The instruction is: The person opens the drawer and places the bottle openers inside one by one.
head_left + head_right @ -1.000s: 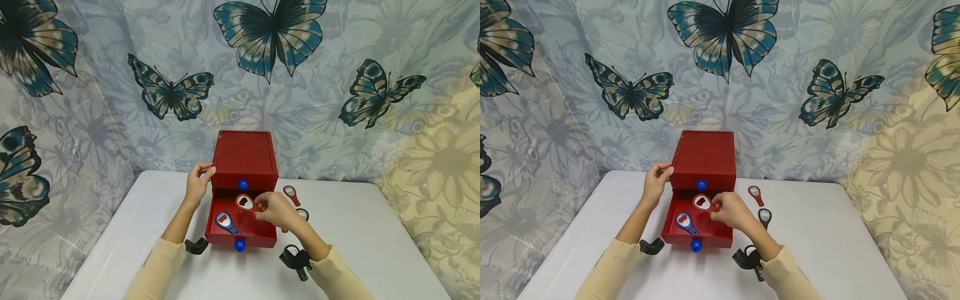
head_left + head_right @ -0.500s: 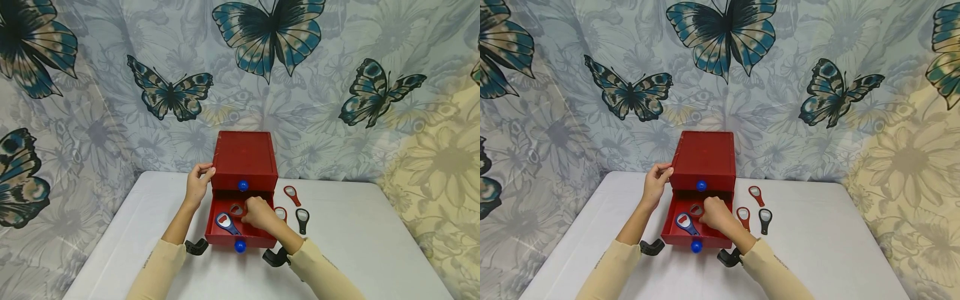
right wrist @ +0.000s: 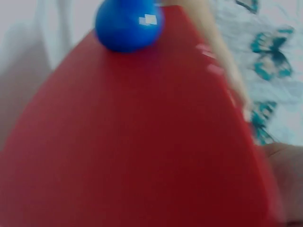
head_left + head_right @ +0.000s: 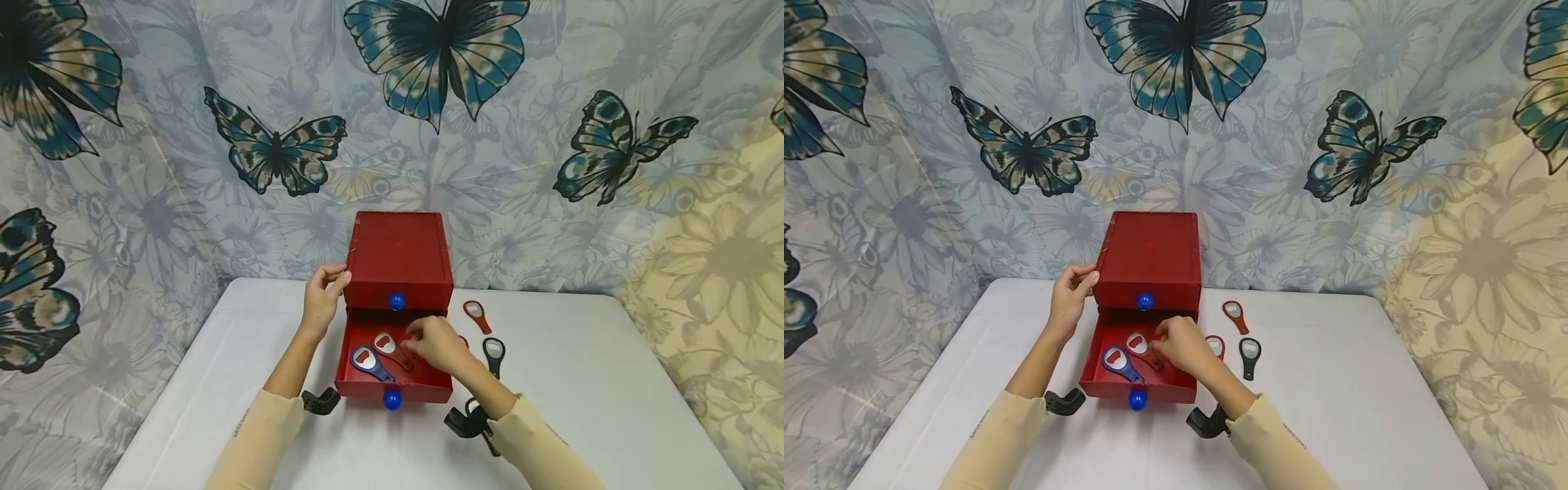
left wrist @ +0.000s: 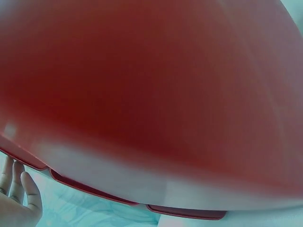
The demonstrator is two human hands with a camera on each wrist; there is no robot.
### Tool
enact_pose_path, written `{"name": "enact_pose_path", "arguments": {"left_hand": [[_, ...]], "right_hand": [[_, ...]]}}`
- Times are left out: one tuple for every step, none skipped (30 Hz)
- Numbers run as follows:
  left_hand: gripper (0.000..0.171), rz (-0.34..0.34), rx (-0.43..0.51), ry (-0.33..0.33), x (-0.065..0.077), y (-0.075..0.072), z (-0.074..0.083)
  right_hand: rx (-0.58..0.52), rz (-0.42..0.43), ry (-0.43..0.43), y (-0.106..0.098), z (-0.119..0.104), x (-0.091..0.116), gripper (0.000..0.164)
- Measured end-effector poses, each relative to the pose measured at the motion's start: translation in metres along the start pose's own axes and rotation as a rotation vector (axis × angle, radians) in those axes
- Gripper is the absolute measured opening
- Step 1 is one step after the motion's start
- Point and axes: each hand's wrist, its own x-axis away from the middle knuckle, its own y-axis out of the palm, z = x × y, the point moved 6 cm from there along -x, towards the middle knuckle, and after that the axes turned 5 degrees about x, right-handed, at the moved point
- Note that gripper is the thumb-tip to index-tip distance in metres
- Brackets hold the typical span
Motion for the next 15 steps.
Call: {"name": "enact_pose_path", "arguments": {"left_hand": [[0.025, -0.001, 0.001, 0.001, 0.000, 0.000, 0.000], [0.025, -0.001, -0.001, 0.002, 0.000, 0.000, 0.001], [0.025, 0.000, -0.001, 0.004, 0.000, 0.000, 0.001], [0.025, -0.002, -0.001, 0.005, 0.000, 0.000, 0.001], [0.025, -0.003, -0.002, 0.005, 0.000, 0.000, 0.001], [0.026, -0.005, -0.001, 0.006, 0.000, 0.000, 0.001], [0.026, -0.007, -0.001, 0.005, 0.000, 0.000, 0.000], [0.026, -0.006, -0.002, 0.004, 0.000, 0.000, 0.000], [0.027, -0.007, -0.003, 0.001, 0.000, 0.000, 0.000], [0.027, -0.007, -0.004, 0.000, 0.001, 0.001, 0.000], [0.027, -0.005, -0.003, 0.000, 0.001, 0.001, 0.000], [0.027, -0.003, -0.002, 0.000, 0.001, 0.001, 0.000], [0.026, -0.002, -0.001, 0.002, 0.001, 0.001, 0.000], [0.026, -0.001, 0.000, 0.003, 0.001, 0.001, 0.000], [0.026, -0.002, 0.000, 0.005, 0.000, 0.002, 0.000]], "right_hand": [[-0.031, 0.005, -0.001, -0.006, 0.003, 0.002, 0.016], [-0.056, 0.007, 0.002, -0.011, 0.007, 0.005, 0.018], [-0.084, 0.008, 0.007, -0.017, 0.010, 0.008, 0.019], [-0.105, 0.009, 0.007, -0.022, 0.014, 0.012, 0.021], [-0.114, 0.013, 0.012, -0.027, 0.018, 0.016, 0.022], [-0.117, 0.017, 0.013, -0.032, 0.022, 0.019, 0.023], [-0.123, 0.019, 0.018, -0.036, 0.026, 0.023, 0.024], [-0.124, 0.021, 0.022, -0.040, 0.030, 0.027, 0.024], [-0.128, 0.026, 0.030, -0.043, 0.035, 0.031, 0.023], [-0.126, 0.028, 0.039, -0.045, 0.039, 0.034, 0.022], [-0.124, 0.030, 0.050, -0.047, 0.043, 0.038, 0.021], [-0.122, 0.032, 0.059, -0.048, 0.047, 0.041, 0.020], [-0.122, 0.033, 0.069, -0.048, 0.052, 0.045, 0.019], [-0.121, 0.036, 0.080, -0.048, 0.056, 0.048, 0.017], [-0.121, 0.038, 0.096, -0.047, 0.061, 0.052, 0.017]]}}
